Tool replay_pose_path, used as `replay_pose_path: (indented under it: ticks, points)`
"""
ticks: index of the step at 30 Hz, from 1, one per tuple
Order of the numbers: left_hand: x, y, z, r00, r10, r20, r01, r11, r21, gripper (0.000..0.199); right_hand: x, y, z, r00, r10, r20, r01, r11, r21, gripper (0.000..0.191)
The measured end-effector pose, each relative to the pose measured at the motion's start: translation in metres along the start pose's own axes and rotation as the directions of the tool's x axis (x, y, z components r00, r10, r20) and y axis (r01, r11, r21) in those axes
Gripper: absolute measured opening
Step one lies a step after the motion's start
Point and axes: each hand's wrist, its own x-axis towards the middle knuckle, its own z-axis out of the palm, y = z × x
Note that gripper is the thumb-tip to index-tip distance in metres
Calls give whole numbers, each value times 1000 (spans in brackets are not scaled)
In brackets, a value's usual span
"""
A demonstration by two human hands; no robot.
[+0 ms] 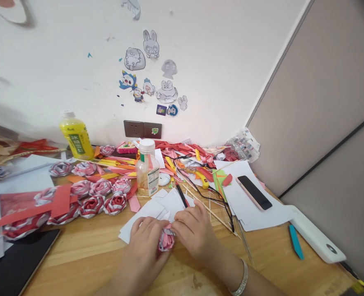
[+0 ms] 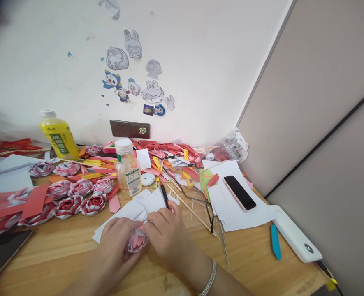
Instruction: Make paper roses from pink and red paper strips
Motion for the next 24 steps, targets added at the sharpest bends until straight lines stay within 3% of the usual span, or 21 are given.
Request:
replay_pose_path:
  ticks: [13, 20, 24]
  points:
    - [2, 3, -2, 999, -26, 27, 27, 999, -34, 20, -3, 0, 2, 995, -58, 78, 62, 997, -50, 29]
    - [-3, 0, 2, 1000, -18, 26, 19, 999, -38, 26, -1, -2, 3, 999, 38, -15, -38, 999, -9, 22]
    - [-2, 0, 2, 1000, -2, 23, 3, 999, -34, 25, 0, -1, 4, 999, 36, -7, -36, 998, 50, 23]
